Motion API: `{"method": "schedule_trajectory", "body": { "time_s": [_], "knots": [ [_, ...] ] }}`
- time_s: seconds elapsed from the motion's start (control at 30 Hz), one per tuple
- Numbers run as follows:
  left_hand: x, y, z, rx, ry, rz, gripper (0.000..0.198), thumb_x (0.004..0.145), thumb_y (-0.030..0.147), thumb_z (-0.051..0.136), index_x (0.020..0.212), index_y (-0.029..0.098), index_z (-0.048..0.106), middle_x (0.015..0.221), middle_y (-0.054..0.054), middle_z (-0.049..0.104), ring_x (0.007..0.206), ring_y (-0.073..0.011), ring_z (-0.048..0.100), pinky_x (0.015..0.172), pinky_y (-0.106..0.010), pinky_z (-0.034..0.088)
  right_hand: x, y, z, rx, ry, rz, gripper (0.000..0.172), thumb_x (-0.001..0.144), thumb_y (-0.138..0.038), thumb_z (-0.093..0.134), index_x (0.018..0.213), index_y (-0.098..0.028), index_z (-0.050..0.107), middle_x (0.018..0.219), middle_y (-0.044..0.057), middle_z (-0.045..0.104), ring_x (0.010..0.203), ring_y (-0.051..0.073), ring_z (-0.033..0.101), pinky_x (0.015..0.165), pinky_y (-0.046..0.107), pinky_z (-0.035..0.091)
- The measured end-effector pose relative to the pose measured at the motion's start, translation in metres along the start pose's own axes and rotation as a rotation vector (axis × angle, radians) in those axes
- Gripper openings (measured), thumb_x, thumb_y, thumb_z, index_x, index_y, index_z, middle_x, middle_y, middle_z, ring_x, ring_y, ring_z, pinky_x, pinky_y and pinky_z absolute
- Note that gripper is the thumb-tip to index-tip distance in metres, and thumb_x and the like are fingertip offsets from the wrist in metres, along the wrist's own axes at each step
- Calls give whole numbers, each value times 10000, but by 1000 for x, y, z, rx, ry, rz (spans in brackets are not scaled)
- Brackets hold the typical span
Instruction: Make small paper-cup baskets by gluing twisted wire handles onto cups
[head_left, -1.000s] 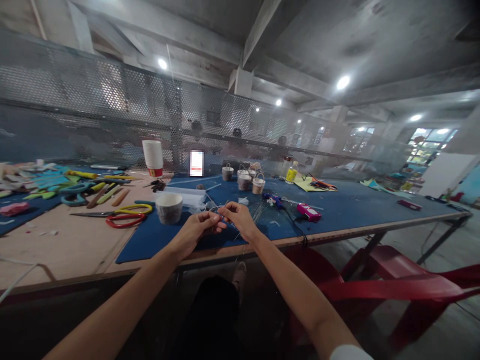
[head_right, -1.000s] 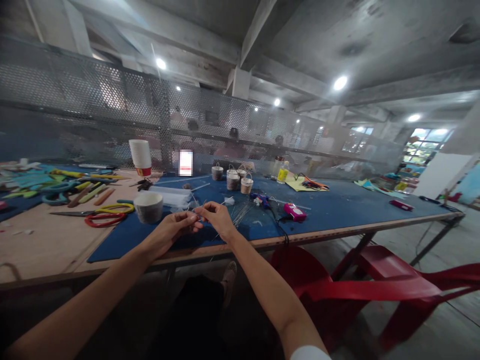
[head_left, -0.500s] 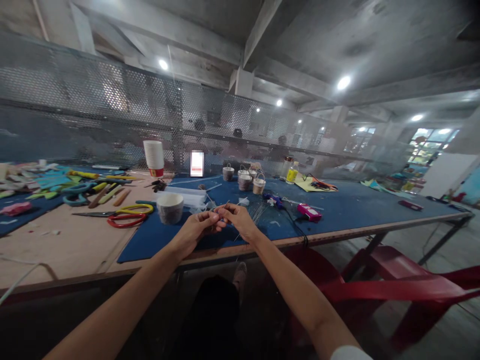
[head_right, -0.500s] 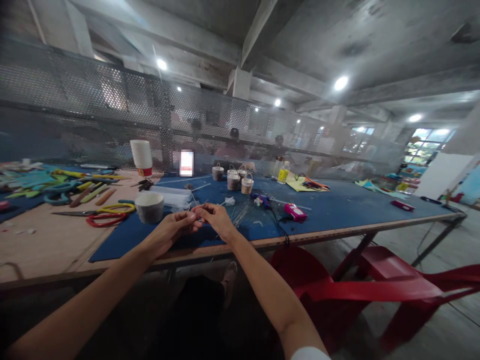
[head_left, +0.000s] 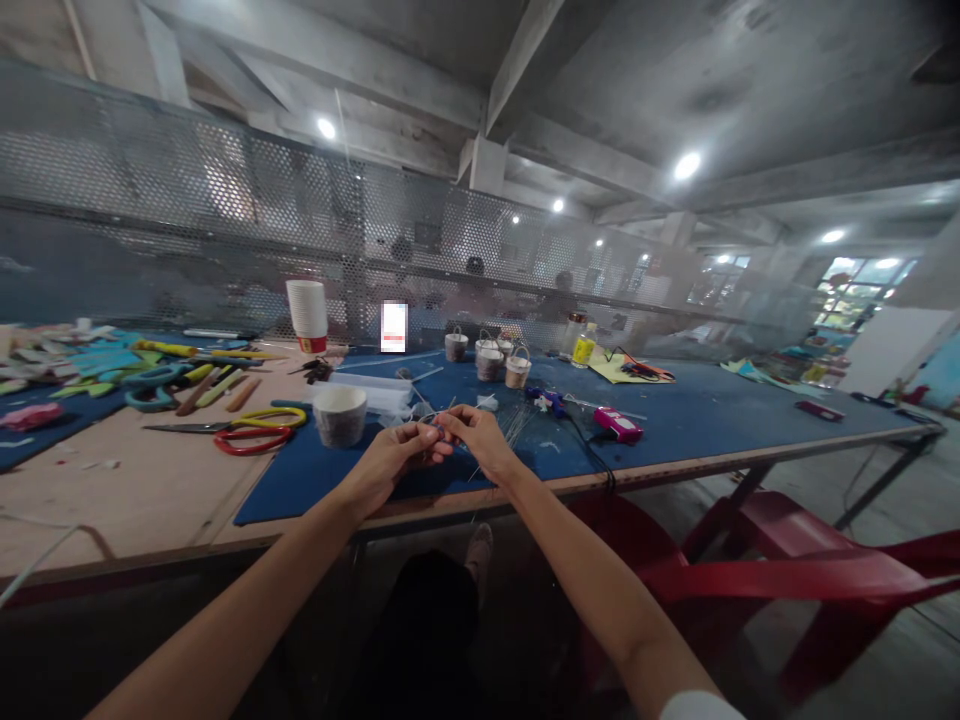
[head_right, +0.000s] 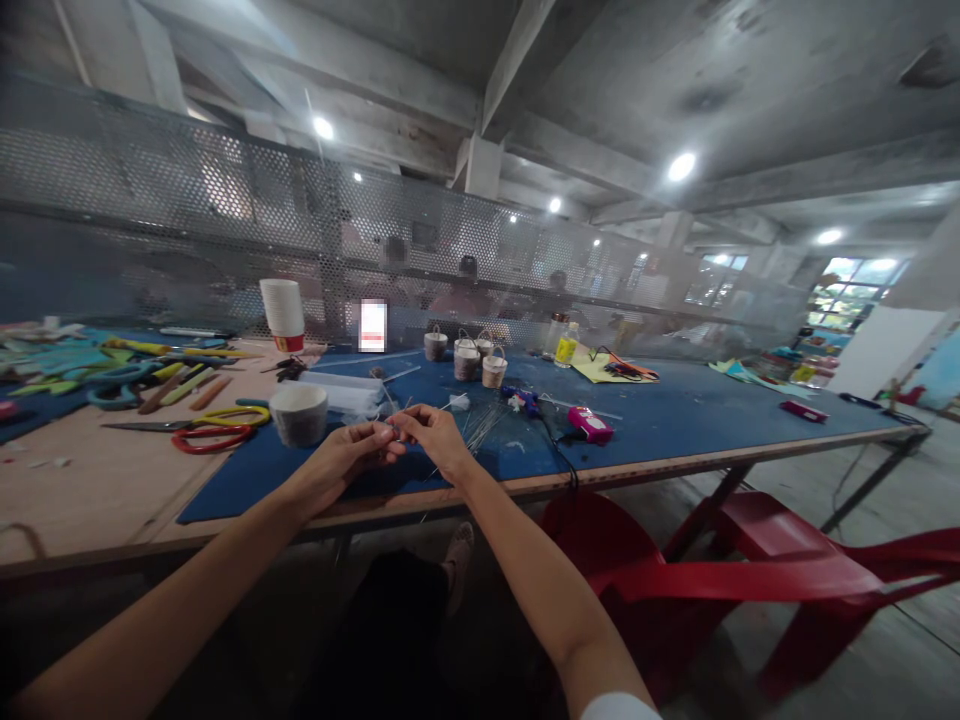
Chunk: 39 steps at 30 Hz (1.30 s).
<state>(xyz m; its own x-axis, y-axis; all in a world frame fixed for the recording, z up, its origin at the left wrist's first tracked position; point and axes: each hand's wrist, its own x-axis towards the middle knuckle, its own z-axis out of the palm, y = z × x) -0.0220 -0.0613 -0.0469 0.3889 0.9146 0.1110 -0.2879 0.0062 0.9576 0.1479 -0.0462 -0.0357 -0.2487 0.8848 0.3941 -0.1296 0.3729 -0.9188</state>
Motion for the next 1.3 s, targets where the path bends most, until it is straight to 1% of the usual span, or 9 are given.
{"method": "schedule_trajectory", "body": {
  "time_s": [0.13,0.2,0.33,0.5,0.57,0.77,0.97,1.17,1.3],
  "knots": [
    [0,-1,1,41,-25,2,233,787,356,765,849,141,699,827,-64,768,714,-117,662,755,-224,515,1,3,-1,-16,86,44,338,685,-444,795,693,-161,610,571,-37,574,547,95,486,552,233,367],
    [0,-1,1,48,-27,10,234,797,361,755,849,141,695,835,-67,767,715,-117,662,754,-226,514,1,2,-1,-19,77,46,328,699,-447,786,719,-161,628,575,-38,571,548,95,484,546,231,358],
    [-1,0,0,24,-8,8,234,797,359,754,866,143,698,837,-66,766,729,-124,669,756,-229,514,-1,0,0,-28,-16,14,324,784,-468,704,880,-159,710,637,-29,581,588,96,498,585,236,378],
    [-1,0,1,28,-14,-3,229,772,351,777,841,147,700,810,-60,766,710,-120,664,748,-224,509,2,6,-2,6,60,25,312,706,-432,781,741,-154,645,616,-25,594,580,99,505,590,239,388],
    [-1,0,2,22,-11,-1,231,762,351,785,832,147,702,813,-62,767,707,-123,662,747,-229,510,2,7,-3,9,76,42,321,693,-431,793,740,-158,630,610,-29,592,575,99,505,581,236,381],
    [-1,2,2,0,4,5,246,742,359,796,823,140,716,814,-75,767,697,-130,662,737,-239,510,0,1,-2,-42,-38,-2,336,812,-487,672,859,-156,704,621,-34,551,581,90,469,578,229,361],
    [-3,3,4,44,-2,5,272,729,385,800,822,144,712,842,-85,771,709,-154,673,755,-277,517,2,5,-2,-45,93,76,386,667,-503,789,726,-157,629,576,-37,554,543,97,470,537,230,353],
    [-1,0,1,-4,10,4,266,744,370,795,857,143,715,833,-73,771,722,-135,672,768,-250,512,0,2,-1,-31,-9,24,359,761,-482,720,909,-155,719,658,-24,593,596,92,494,576,224,377],
    [-3,2,4,24,-12,11,252,753,363,789,842,142,708,840,-71,770,712,-128,667,759,-244,513,1,4,-2,-32,56,32,347,701,-476,773,721,-151,653,594,-33,573,560,90,485,569,230,376]
  ]
}}
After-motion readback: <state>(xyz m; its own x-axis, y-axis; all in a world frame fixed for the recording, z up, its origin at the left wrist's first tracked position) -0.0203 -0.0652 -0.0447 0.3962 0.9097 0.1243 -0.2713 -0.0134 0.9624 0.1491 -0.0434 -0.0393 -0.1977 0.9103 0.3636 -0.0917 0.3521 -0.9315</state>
